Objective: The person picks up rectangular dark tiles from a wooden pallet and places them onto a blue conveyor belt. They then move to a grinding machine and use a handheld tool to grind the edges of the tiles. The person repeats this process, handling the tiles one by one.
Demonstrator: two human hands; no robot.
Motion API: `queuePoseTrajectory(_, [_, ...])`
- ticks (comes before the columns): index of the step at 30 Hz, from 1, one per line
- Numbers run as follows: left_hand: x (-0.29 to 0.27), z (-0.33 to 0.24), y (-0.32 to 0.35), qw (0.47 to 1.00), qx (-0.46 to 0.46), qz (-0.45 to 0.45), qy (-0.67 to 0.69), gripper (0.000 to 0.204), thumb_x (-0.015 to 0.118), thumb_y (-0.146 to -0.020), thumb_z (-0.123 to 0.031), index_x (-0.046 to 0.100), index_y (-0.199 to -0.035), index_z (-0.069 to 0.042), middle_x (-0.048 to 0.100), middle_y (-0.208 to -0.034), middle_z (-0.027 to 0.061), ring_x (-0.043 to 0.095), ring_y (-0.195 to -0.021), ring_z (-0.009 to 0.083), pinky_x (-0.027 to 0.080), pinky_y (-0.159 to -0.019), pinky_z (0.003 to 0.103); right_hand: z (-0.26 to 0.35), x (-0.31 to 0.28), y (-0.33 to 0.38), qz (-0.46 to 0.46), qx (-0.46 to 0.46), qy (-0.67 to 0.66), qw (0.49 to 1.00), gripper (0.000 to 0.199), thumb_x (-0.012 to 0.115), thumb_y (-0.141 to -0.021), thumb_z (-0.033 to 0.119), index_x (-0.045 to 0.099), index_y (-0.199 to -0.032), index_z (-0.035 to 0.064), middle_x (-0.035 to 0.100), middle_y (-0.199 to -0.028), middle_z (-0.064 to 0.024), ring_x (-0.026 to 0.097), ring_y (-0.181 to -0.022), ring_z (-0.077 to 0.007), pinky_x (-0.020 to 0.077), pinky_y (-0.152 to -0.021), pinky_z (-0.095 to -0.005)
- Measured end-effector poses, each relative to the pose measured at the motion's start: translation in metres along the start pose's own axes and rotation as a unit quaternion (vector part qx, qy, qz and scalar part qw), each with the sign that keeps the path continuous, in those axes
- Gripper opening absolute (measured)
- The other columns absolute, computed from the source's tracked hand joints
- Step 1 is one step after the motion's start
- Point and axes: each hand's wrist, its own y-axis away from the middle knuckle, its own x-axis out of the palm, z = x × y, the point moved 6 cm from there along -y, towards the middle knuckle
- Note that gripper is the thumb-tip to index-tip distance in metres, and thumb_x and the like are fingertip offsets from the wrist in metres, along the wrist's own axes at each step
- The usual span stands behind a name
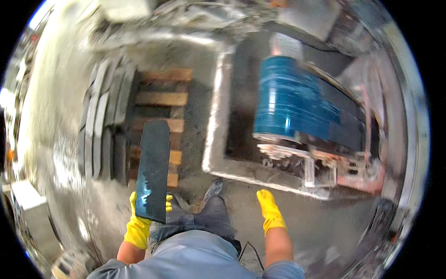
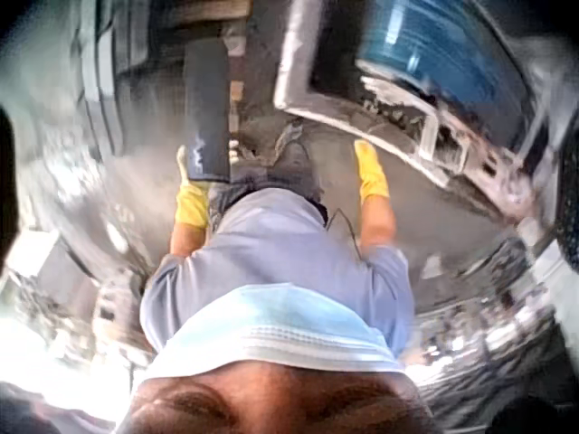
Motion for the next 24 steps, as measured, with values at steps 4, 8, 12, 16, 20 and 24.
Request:
queuePoseTrajectory(4, [0.122,0.026,-0.059,0.971,-0.055,-0.024,-0.231,0.105,0.071,-0.086,-0.064,0.043,-0.155,0.011,0.058,-0.142,0.0392,0.068,-0.118,0.0490,0.052,-0.108,0.065,0.093,-0.119,-0.041,-0.226,-0.058,-0.106,0.967,0.074,0.061,-0.105,0.056,0.051,-0.155,0.0025,0.056,-0.156,-0.0186,0.048,-0.147,-0.0301,0.0389,-0.119,-0.0418])
queuePoseTrajectory(8, [0.171,0.012,-0.150,0.898,-0.051,0.060,-0.432,0.079,0.087,-0.082,-0.016,0.055,-0.152,0.002,0.072,-0.126,0.0138,0.073,-0.105,0.0250,0.059,-0.096,0.038,0.124,-0.222,-0.139,-0.499,-0.044,-0.239,0.832,0.072,0.064,-0.104,0.050,0.052,-0.151,-0.0030,0.061,-0.147,-0.0267,0.061,-0.133,-0.0345,0.0494,-0.108,-0.0416])
queuePoseTrajectory(12, [0.273,0.044,-0.242,0.798,-0.033,0.066,-0.598,0.088,0.091,-0.074,-0.008,0.056,-0.155,-0.003,0.067,-0.130,0.0032,0.062,-0.114,0.0165,0.047,-0.102,0.031,0.199,-0.238,-0.167,-0.507,-0.114,-0.515,0.682,0.074,0.058,-0.106,0.050,0.049,-0.149,-0.0091,0.067,-0.137,-0.0298,0.070,-0.117,-0.0388,0.0576,-0.097,-0.0446])
queuePoseTrajectory(16, [0.346,0.080,-0.349,0.569,0.097,0.176,-0.797,0.087,0.096,-0.067,-0.021,0.065,-0.146,-0.005,0.069,-0.116,0.0129,0.066,-0.110,0.0265,0.048,-0.102,0.035,0.214,-0.218,-0.170,-0.673,0.203,-0.083,0.706,0.063,0.052,-0.108,0.043,0.048,-0.144,-0.0083,0.068,-0.122,-0.0303,0.071,-0.103,-0.0459,0.0605,-0.085,-0.0515])
queuePoseTrajectory(20, [0.402,0.133,-0.458,0.415,0.129,0.238,-0.869,0.089,0.096,-0.056,-0.037,0.072,-0.137,-0.009,0.069,-0.118,0.0245,0.069,-0.106,0.0430,0.054,-0.095,0.046,0.231,-0.209,-0.144,-0.679,0.221,-0.078,0.695,0.061,0.052,-0.107,0.044,0.053,-0.139,-0.0084,0.069,-0.118,-0.0303,0.072,-0.100,-0.0479,0.0611,-0.082,-0.0520])
queuePoseTrajectory(24, [0.429,0.185,-0.535,0.317,0.210,0.253,-0.890,0.092,0.095,-0.054,-0.042,0.072,-0.139,-0.017,0.062,-0.134,0.0365,0.063,-0.118,0.0507,0.051,-0.106,0.051,0.253,-0.220,-0.129,-0.670,0.241,-0.082,0.697,0.057,0.054,-0.107,0.041,0.056,-0.140,-0.0053,0.069,-0.126,-0.0308,0.071,-0.107,-0.0478,0.0602,-0.087,-0.0521])
